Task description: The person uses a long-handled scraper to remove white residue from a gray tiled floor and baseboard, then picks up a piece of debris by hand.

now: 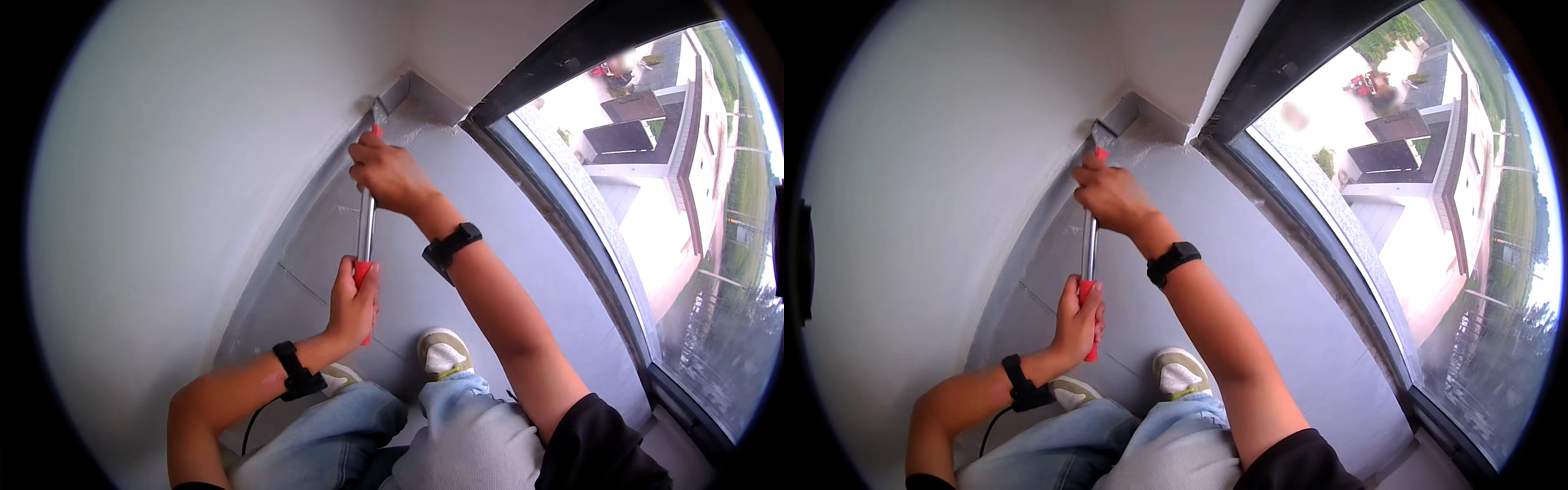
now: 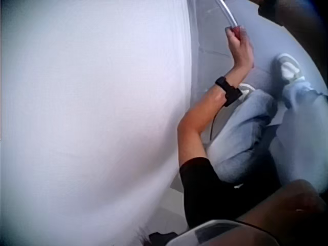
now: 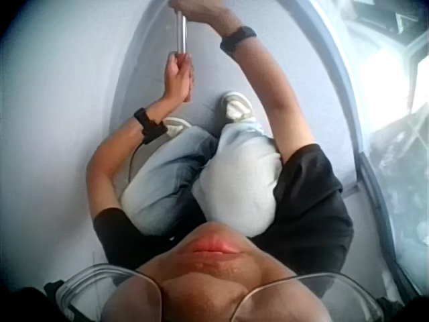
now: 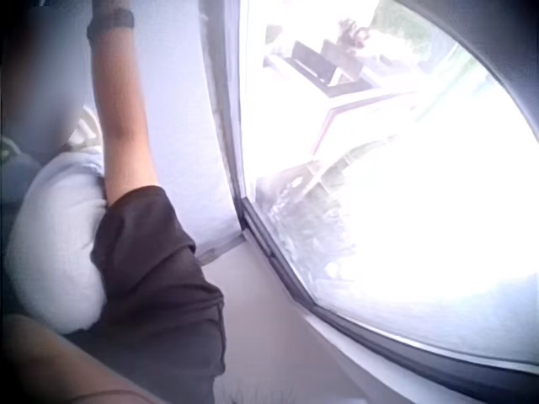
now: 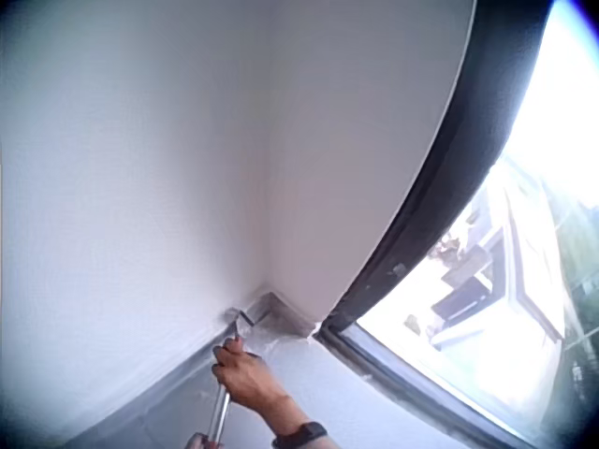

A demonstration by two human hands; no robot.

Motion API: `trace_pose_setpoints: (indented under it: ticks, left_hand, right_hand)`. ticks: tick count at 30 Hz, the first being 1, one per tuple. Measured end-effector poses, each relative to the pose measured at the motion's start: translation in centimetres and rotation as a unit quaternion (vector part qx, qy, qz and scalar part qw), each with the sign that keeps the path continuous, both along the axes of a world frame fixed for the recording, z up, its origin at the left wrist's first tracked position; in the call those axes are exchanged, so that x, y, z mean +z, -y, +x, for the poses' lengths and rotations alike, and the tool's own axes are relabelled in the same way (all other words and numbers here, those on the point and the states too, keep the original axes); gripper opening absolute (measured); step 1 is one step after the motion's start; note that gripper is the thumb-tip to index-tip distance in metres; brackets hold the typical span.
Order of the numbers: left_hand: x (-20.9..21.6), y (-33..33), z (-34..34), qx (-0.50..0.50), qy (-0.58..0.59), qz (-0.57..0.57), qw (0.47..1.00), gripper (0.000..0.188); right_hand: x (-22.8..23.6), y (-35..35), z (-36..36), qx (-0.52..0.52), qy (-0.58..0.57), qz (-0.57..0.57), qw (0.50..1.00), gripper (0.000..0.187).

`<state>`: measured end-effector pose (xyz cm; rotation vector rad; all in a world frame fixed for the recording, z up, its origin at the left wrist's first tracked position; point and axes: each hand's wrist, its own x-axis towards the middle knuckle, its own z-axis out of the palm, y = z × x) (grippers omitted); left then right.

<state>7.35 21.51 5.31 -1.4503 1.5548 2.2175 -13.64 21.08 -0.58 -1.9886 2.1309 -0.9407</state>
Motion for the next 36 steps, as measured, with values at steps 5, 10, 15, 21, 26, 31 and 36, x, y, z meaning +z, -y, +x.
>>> trace_pose_setpoints:
  ticks: [5,10,15,21,26,31,36]
  left_hand:
    - [1.2,2.2,-3.4,-0.053,-0.031,-0.043,0.997,0.028]
    - [0.5,1.6,-0.6,-0.044,-0.008,-0.048,0.998,0.026]
    - [2.0,4.4,1.2,-0.118,0.039,0.169,0.978,0.040]
    - [1.7,4.2,3.4,-0.121,0.001,0.449,0.885,0.062]
    - [1.1,-1.0,0.8,-0.039,-0.074,0.271,0.959,0.048]
    - [-2.0,-4.5,-0.3,-0.043,-0.093,0.157,0.982,0.048]
    - [-2.7,-7.1,-2.8,-0.030,-0.121,0.228,0.966,0.048]
  right_hand:
    - [1.3,0.3,-3.4,-0.064,-0.024,-0.022,0.997,0.013]
    - [0.8,0.3,-0.6,-0.029,-0.048,0.015,0.998,0.011]
    - [2.0,-2.2,0.0,-0.011,-0.041,0.034,0.999,0.013]
    - [4.3,-6.8,0.3,0.047,-0.097,0.129,0.986,0.023]
    - [5.0,-5.1,-3.0,0.143,-0.218,0.218,0.940,0.021]
    - [6.5,-2.8,-3.2,0.190,-0.360,0.437,0.802,0.007]
    - [5.1,-3.0,-4.3,0.227,-0.417,0.452,0.755,0.006]
